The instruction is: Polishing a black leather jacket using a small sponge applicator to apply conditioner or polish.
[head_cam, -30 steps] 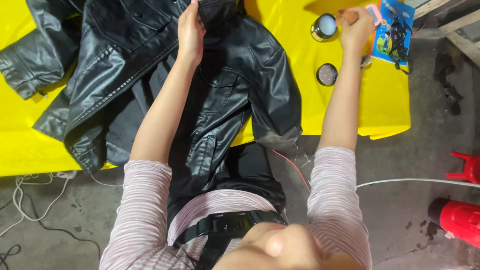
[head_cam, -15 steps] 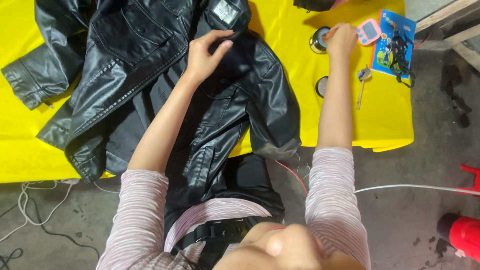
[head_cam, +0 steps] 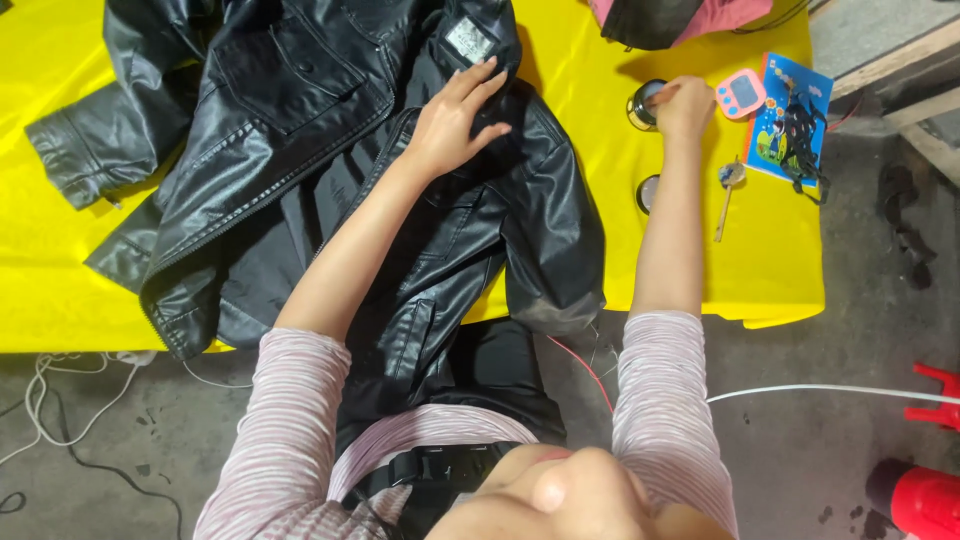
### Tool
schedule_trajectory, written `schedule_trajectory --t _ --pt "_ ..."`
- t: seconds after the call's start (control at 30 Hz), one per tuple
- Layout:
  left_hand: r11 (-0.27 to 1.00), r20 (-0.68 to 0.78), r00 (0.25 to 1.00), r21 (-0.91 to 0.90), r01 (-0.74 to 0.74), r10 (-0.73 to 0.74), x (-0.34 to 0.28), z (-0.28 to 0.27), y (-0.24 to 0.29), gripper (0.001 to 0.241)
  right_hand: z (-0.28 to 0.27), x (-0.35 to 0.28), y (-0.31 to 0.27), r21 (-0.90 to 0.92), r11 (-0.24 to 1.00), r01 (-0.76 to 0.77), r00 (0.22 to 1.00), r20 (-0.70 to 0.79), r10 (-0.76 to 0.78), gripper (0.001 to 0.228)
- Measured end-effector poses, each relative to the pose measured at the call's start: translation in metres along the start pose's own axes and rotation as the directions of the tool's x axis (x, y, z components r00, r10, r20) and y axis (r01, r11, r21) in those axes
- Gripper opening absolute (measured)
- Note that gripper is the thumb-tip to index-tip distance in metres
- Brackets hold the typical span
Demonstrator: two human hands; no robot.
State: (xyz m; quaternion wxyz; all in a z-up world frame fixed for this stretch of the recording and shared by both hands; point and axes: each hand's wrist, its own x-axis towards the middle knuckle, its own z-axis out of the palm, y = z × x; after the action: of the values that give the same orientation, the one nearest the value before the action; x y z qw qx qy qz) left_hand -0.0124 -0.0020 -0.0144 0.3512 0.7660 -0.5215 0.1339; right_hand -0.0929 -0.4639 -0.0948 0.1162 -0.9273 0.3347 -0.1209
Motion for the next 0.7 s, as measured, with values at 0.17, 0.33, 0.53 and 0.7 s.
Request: schedule_trajectory --t 0.17,0.33,0.53,0.7 --pt "0.890 0.037 0.958 -0.363 0.277 -0.284 0.017 0.012 -0.012 0.044 -0.018 -0.013 -0.019 -0.031 0.999 0.012 1.000 0.006 -0.012 0.022" --pt "0.404 0.139 0.813 -0.813 0.420 -0.565 0.018 -0.013 -0.023 0.054 -0.059 -0.036 -0.048 0.154 0.981 0.118 0.933 -0.355 -0.056 0.018" --pt "-0.471 0.235 0.858 -0.882 -0.009 -0.457 -0.002 -0.006 -0.046 0.054 -0.083 -0.127 -0.195 0.542 0.656 0.525 0.840 -0.454 -0.298 0.029" --pt "-0.621 0.320 0.849 -0.784 -0.013 -0.421 -0.005 -0.016 -0.040 0.060 -0.066 -0.170 -0.291 0.641 0.532 0.553 0.829 -0.354 -0.434 0.024"
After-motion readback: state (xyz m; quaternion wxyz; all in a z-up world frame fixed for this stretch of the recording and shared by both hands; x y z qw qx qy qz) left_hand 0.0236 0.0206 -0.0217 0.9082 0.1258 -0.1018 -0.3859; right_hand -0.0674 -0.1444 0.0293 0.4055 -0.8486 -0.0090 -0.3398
